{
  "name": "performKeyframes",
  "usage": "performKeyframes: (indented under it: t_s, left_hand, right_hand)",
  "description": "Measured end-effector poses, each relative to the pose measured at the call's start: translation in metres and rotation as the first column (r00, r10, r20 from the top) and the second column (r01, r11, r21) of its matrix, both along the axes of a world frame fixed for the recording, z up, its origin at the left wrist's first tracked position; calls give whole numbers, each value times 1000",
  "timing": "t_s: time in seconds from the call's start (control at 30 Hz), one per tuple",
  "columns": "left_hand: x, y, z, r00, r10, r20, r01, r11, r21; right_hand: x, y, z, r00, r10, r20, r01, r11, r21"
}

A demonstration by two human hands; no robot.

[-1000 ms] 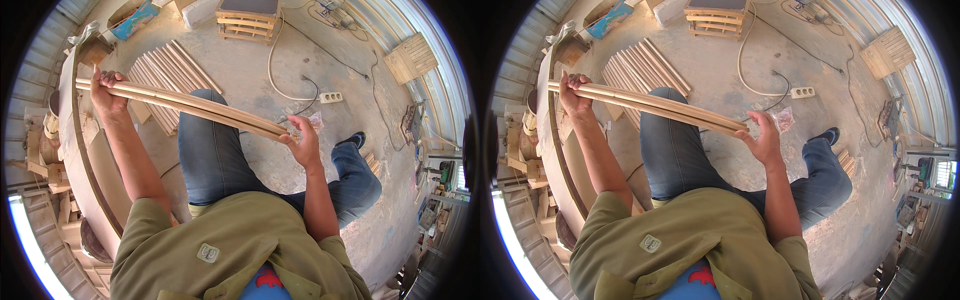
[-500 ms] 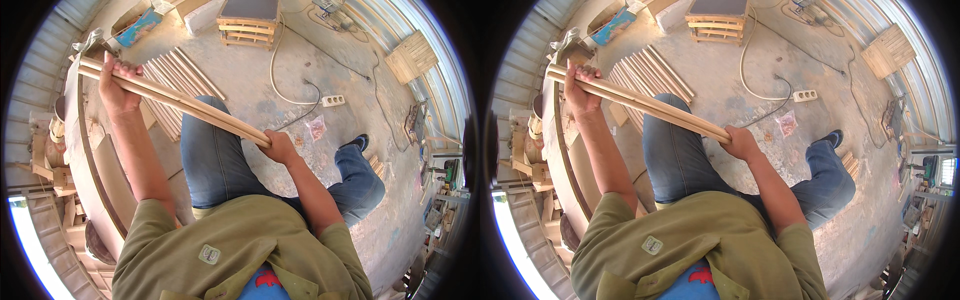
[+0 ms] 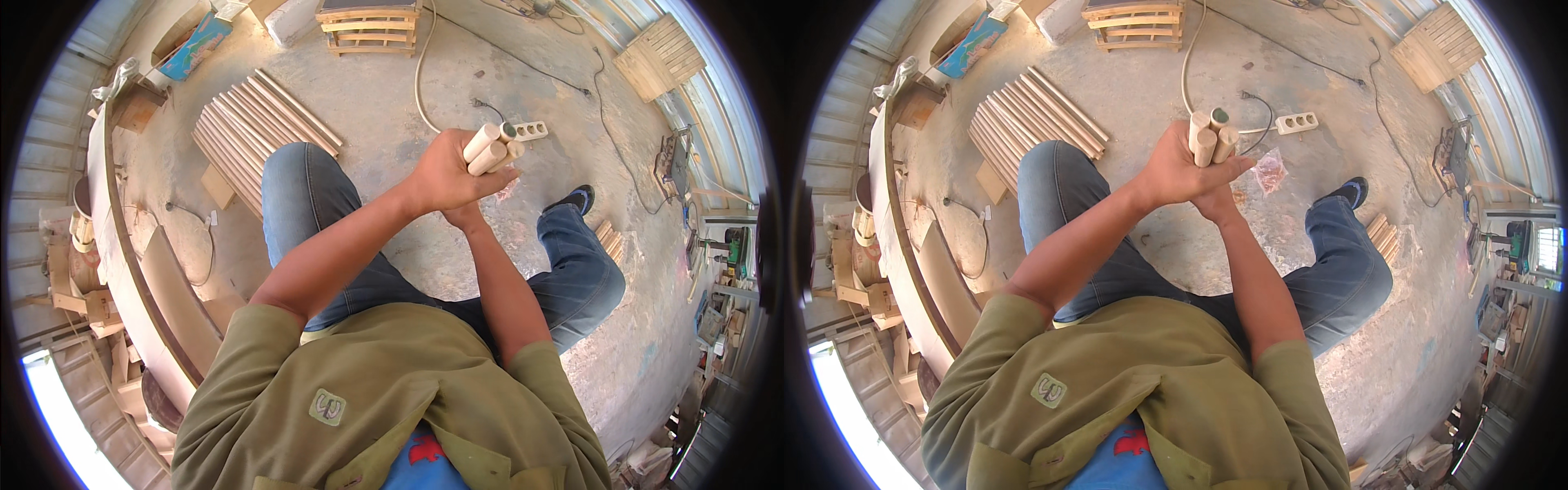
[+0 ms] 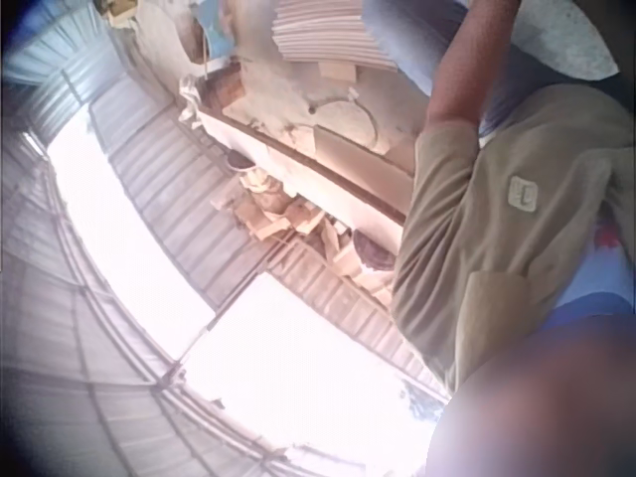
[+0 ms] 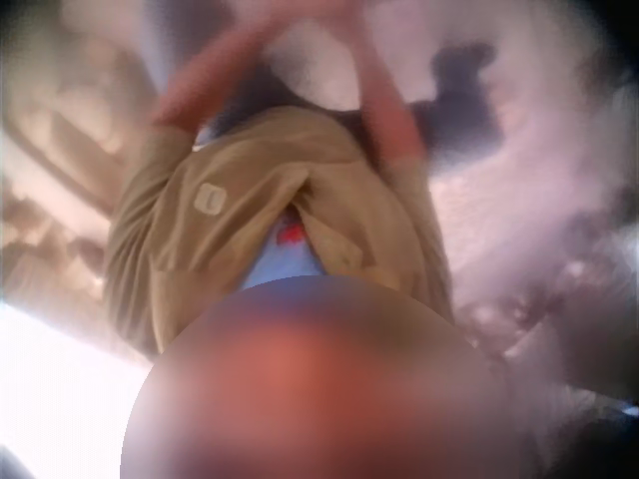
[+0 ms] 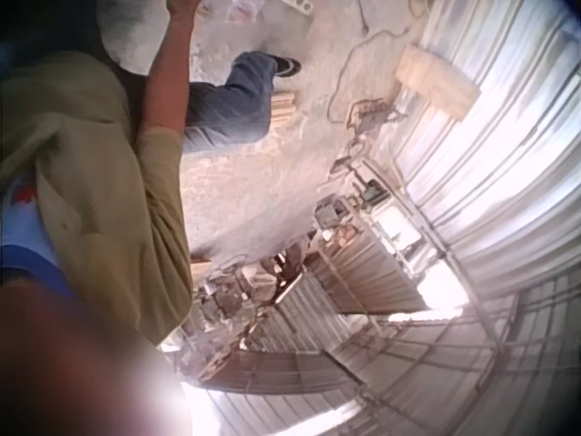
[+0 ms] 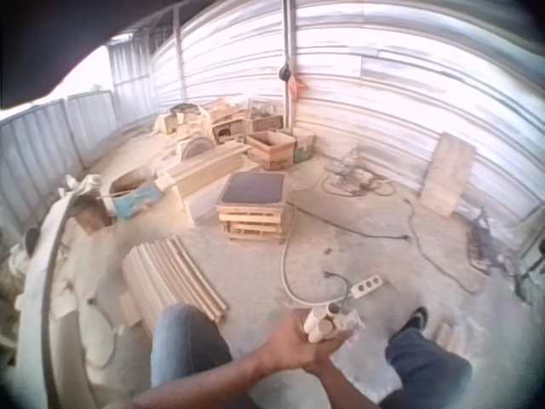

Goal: The person sits on the floor and repeatedly picks up small wooden rods, aligns them, and inserts rubber bands to bundle them together. The person then places the bundled rods aside and repeats the process with new rods.

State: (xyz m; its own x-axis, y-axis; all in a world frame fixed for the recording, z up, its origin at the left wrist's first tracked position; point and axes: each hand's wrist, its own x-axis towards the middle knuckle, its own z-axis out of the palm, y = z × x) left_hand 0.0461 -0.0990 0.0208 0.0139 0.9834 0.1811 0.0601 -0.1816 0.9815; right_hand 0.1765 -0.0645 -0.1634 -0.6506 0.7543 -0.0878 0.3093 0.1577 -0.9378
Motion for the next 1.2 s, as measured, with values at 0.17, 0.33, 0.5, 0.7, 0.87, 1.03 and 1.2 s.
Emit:
performKeyframes:
  t_s: [0.17,0.33,0.5,0.7,0.87,1.03,1.2]
  left_hand:
    - [12,1,-24,995,100,-14,-100,995,-13]
    - [9,-2,-12,998,62,1,-61,997,-52]
    - [8,-3,1,997,47,66,-50,998,39]
    - [14,-14,-1,979,188,-82,-187,982,25]
    - [5,-27,-7,995,93,-33,-89,990,110]
    - [0,-25,-6,991,125,-53,-121,991,64]
    - [20,-24,-8,938,344,43,-346,935,72]
  right_hand:
    - [-2,2,-36,970,-145,-196,158,986,49]
    - [-4,5,-35,969,-91,-230,118,987,107]
    - [-2,3,-26,987,-33,-157,35,999,14]
    - [-8,-11,-35,953,-118,-279,159,978,132]
    - [-11,-17,-51,976,-163,-142,193,954,229]
    - [-20,-18,-52,961,-268,-69,277,938,209]
    - [-35,-26,-46,878,-473,-74,478,875,74]
